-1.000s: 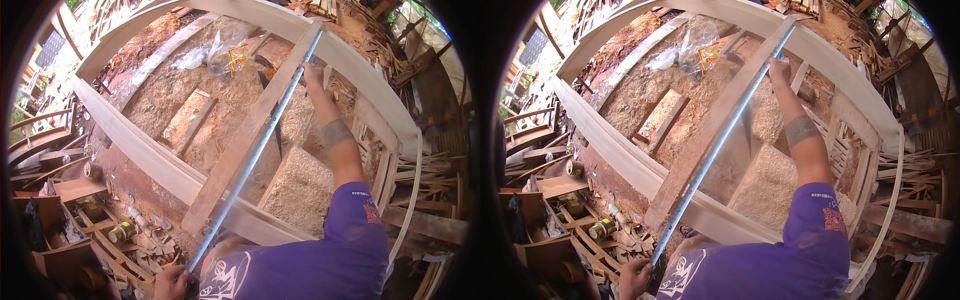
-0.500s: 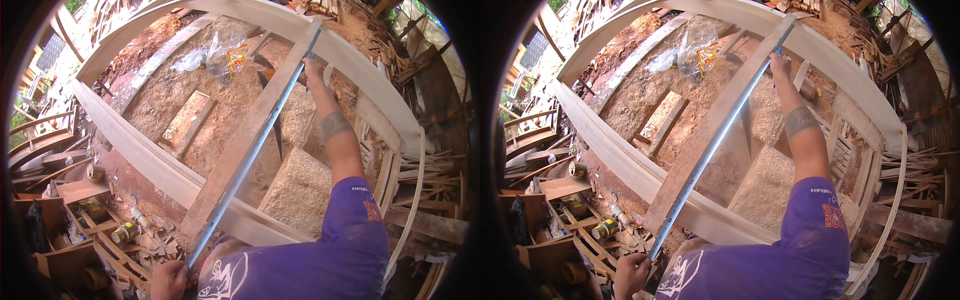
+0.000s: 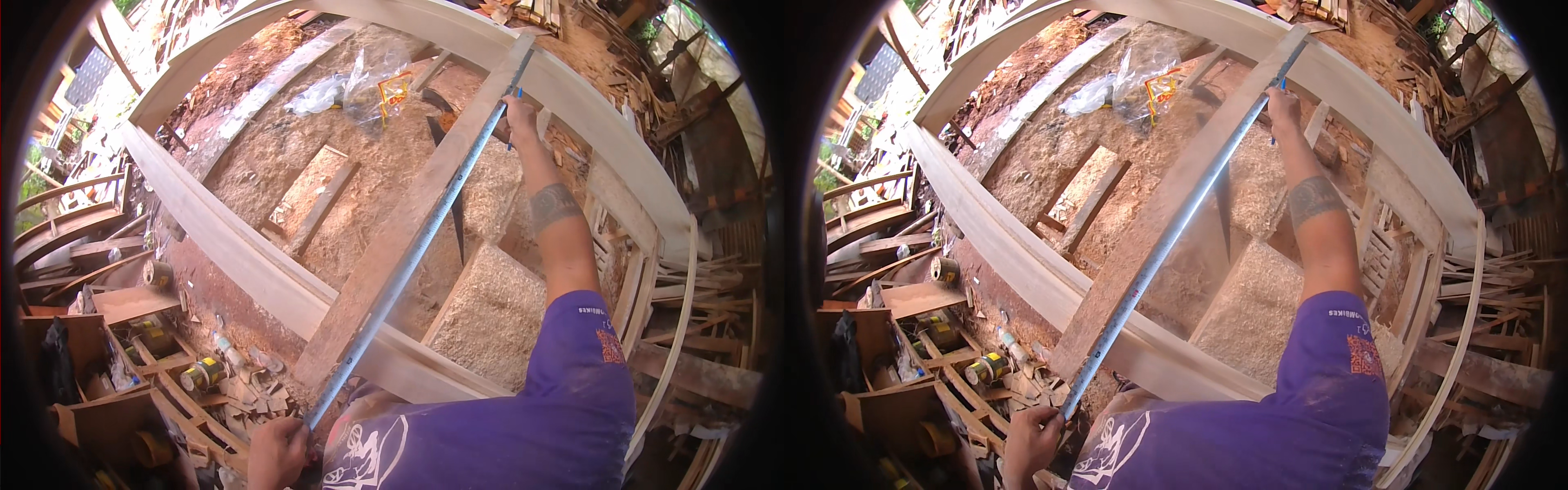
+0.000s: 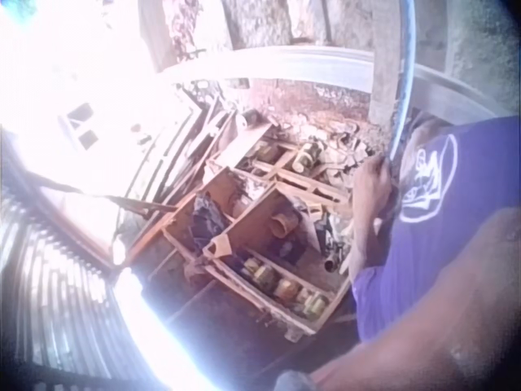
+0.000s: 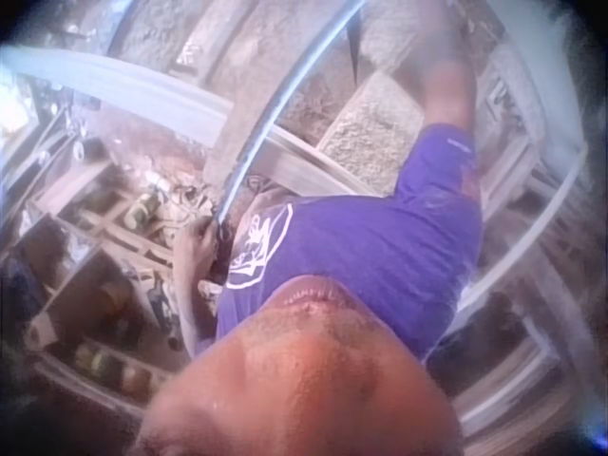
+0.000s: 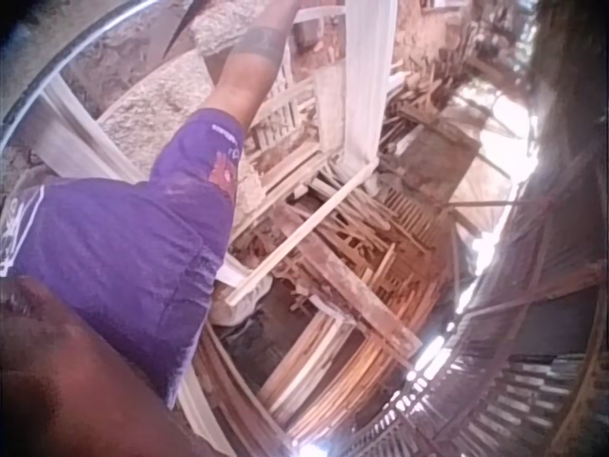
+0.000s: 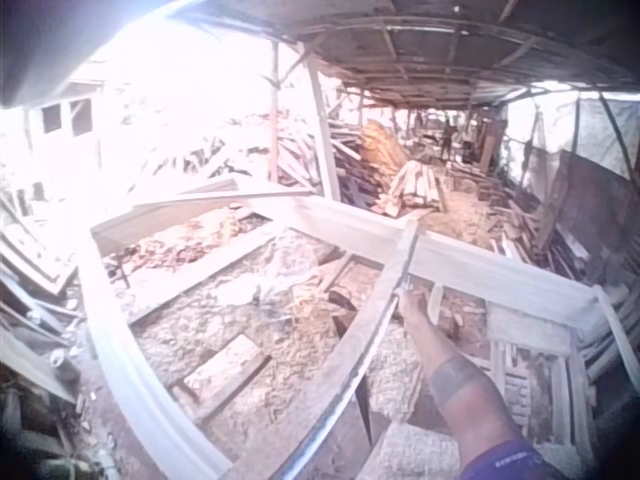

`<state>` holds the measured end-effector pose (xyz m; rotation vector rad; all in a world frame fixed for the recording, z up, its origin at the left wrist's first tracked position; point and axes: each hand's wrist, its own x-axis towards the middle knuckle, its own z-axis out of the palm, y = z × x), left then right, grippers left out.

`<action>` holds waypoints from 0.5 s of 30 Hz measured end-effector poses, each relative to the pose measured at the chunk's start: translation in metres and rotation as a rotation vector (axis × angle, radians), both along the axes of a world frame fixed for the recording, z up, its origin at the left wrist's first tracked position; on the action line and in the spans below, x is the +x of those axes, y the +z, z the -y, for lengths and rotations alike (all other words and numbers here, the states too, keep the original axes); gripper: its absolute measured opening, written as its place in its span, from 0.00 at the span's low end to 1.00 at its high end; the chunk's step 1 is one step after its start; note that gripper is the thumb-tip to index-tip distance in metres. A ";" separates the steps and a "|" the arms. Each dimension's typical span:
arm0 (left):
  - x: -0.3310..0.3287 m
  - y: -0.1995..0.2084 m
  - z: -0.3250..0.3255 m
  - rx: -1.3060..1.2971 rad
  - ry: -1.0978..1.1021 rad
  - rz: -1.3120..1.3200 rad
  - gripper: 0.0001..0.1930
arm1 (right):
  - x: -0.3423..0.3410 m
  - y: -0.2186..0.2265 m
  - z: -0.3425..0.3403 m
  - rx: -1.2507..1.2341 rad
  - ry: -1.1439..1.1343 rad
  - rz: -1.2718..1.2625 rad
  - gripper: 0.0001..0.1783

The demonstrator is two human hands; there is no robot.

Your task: The person uses a measuring tape and pen to mark a wooden frame, then uses a hammer to drive nails into the joint of the frame to secure it.

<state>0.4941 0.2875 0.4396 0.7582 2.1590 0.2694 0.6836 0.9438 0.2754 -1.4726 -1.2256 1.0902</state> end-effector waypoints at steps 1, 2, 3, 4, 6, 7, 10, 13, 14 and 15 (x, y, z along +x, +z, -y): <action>0.000 0.001 -0.002 -0.001 0.007 0.000 0.11 | -0.001 -0.005 -0.005 0.044 0.003 0.044 0.16; 0.001 0.001 -0.003 -0.013 0.002 -0.008 0.11 | -0.003 -0.008 -0.010 0.089 0.006 0.087 0.18; 0.001 0.003 -0.003 -0.025 -0.005 -0.014 0.11 | 0.005 -0.015 -0.025 0.088 0.012 0.090 0.18; 0.001 0.005 -0.004 -0.028 0.002 -0.008 0.11 | 0.019 -0.024 -0.047 0.099 -0.045 0.208 0.19; -0.008 0.002 -0.014 -0.051 0.021 0.075 0.09 | 0.043 -0.026 -0.041 0.172 -0.163 0.447 0.22; -0.007 0.003 -0.012 -0.075 0.067 0.079 0.09 | 0.028 -0.006 -0.026 0.245 -0.169 0.541 0.24; -0.011 -0.003 -0.001 -0.021 0.009 0.046 0.09 | 0.016 0.028 0.005 0.221 -0.029 0.209 0.21; -0.021 -0.013 0.004 0.031 -0.060 0.023 0.08 | 0.002 0.093 0.083 0.087 0.361 -0.279 0.17; -0.021 -0.016 0.008 -0.015 -0.022 0.031 0.08 | 0.000 0.104 0.103 -0.013 0.551 -0.409 0.18; -0.022 -0.020 0.009 -0.012 -0.048 0.052 0.08 | 0.001 0.114 0.120 -0.103 0.724 -0.550 0.20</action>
